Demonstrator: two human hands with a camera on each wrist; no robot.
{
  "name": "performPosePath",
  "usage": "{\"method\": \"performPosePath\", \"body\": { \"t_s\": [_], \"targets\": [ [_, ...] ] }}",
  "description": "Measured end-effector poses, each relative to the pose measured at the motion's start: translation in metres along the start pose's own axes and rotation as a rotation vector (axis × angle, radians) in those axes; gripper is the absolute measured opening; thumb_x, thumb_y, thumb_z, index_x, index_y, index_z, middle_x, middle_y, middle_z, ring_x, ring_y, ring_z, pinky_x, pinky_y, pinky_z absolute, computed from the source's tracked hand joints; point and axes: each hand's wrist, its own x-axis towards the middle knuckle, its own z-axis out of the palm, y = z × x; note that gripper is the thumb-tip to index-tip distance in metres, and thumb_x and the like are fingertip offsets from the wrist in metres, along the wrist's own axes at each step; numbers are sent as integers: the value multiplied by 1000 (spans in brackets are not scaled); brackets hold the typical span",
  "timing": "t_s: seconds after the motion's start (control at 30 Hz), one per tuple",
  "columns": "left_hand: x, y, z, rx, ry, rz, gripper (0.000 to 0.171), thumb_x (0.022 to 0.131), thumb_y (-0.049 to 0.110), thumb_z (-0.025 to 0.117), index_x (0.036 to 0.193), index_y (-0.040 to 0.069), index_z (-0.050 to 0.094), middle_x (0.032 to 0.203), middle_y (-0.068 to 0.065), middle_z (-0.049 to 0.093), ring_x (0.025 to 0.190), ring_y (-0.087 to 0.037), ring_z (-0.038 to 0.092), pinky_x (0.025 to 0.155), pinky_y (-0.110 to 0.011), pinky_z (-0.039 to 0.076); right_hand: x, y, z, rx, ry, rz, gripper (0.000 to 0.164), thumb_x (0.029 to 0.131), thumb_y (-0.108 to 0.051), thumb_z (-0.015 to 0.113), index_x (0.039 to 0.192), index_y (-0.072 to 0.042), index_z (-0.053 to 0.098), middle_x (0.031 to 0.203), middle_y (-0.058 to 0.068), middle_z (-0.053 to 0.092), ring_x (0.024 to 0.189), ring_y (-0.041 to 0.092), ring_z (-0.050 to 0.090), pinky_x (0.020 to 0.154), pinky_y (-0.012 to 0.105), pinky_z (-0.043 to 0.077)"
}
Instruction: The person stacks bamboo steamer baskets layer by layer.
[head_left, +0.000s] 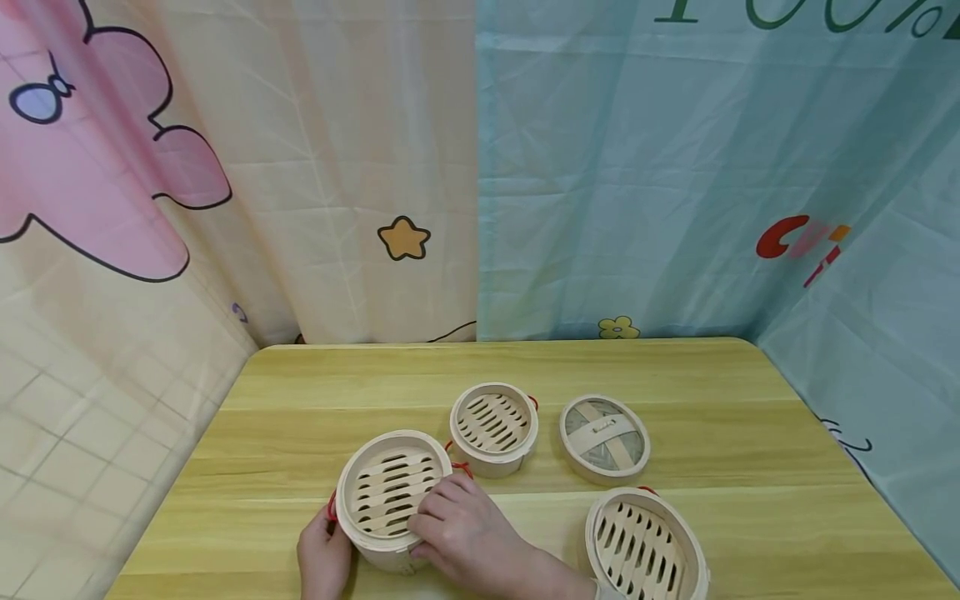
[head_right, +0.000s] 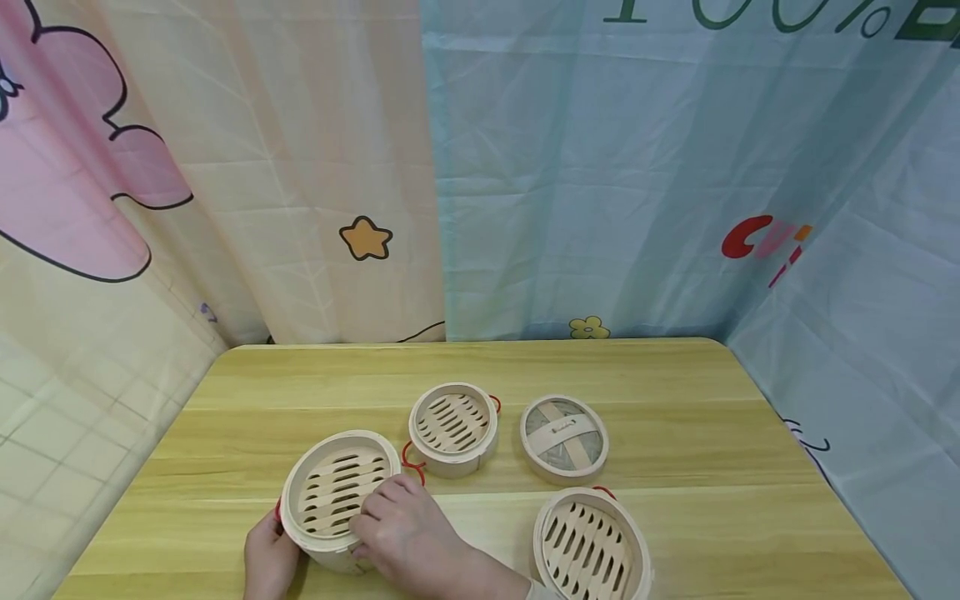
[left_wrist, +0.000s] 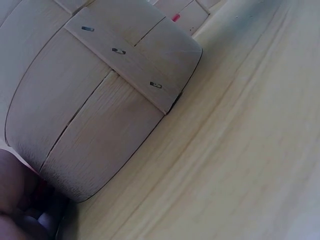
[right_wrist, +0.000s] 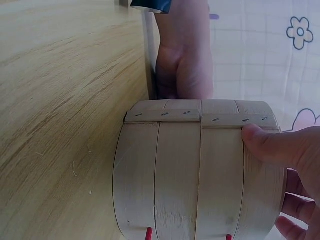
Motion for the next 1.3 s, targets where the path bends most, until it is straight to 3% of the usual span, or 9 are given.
{"method": "performPosePath", "body": {
  "t_s": [0.2, 0.33, 0.47, 0.67, 0.87, 1.0, 1.17, 1.3],
  "targets": [
    [1, -1, 1, -52, 17, -28, 20, 87, 0, 57, 102, -10, 65, 98, -19, 65, 84, 0, 54, 71, -11, 39, 0, 1, 0, -3, -3, -5, 22, 72, -38, 73, 81, -19, 66, 81, -9, 57, 84, 11, 53, 85, 27, 40],
    [2, -1, 1, -302, 87, -48, 23, 88, -5, 53, 107, -16, 59, 89, 3, 67, 79, 9, 54, 68, -7, 43, 1, 1, -3, 3, -17, -9, 22, 73, -37, 73, 83, -19, 66, 83, -9, 57, 86, 11, 53, 86, 27, 40],
    [2, 0, 1, -525, 169, 11, 21, 88, -8, 53, 107, -13, 61, 88, 19, 65, 86, 8, 58, 73, -7, 44, 4, 2, -10, 50, -12, -6, 24, 74, -31, 75, 90, -16, 67, 88, -7, 59, 88, 11, 53, 88, 24, 40],
    [1, 6, -1, -666, 231, 65, 20, 89, -2, 56, 105, -10, 63, 90, 12, 68, 85, 2, 61, 77, -9, 44, 4, 7, -25, 88, 24, 7, 23, 74, -24, 76, 93, -12, 68, 90, -5, 61, 89, 11, 55, 89, 23, 41],
    [-4, 10, -3, -827, 170, 41, 20, 90, 2, 57, 105, -9, 65, 91, 4, 69, 88, -4, 63, 79, -14, 46, -22, 19, -48, 136, 18, 76, 27, 73, -21, 77, 96, -11, 68, 94, -5, 63, 89, 11, 57, 83, 23, 44],
    [-6, 12, -3, -850, 146, 32, 18, 90, 1, 56, 103, -7, 66, 92, 3, 69, 89, -5, 63, 79, -15, 46, -50, 31, -68, 146, -18, 112, 22, 79, -20, 73, 98, -11, 66, 95, -5, 61, 89, 12, 57, 81, 25, 45],
    [-5, 15, -2, -828, 155, 43, 18, 90, 0, 56, 102, -8, 66, 91, 4, 69, 89, -4, 62, 79, -14, 45, -85, 45, -95, 139, -132, 145, 18, 83, -20, 69, 98, -12, 66, 96, -5, 60, 90, 11, 55, 81, 24, 45],
    [-5, 15, 0, -770, 167, 46, 16, 89, -2, 56, 99, -5, 69, 86, 6, 70, 73, -3, 63, 64, -10, 47, -109, 51, -114, 117, -147, 161, 16, 88, -26, 63, 97, -12, 67, 94, -7, 60, 87, 10, 55, 76, 23, 46]
  ]
}}
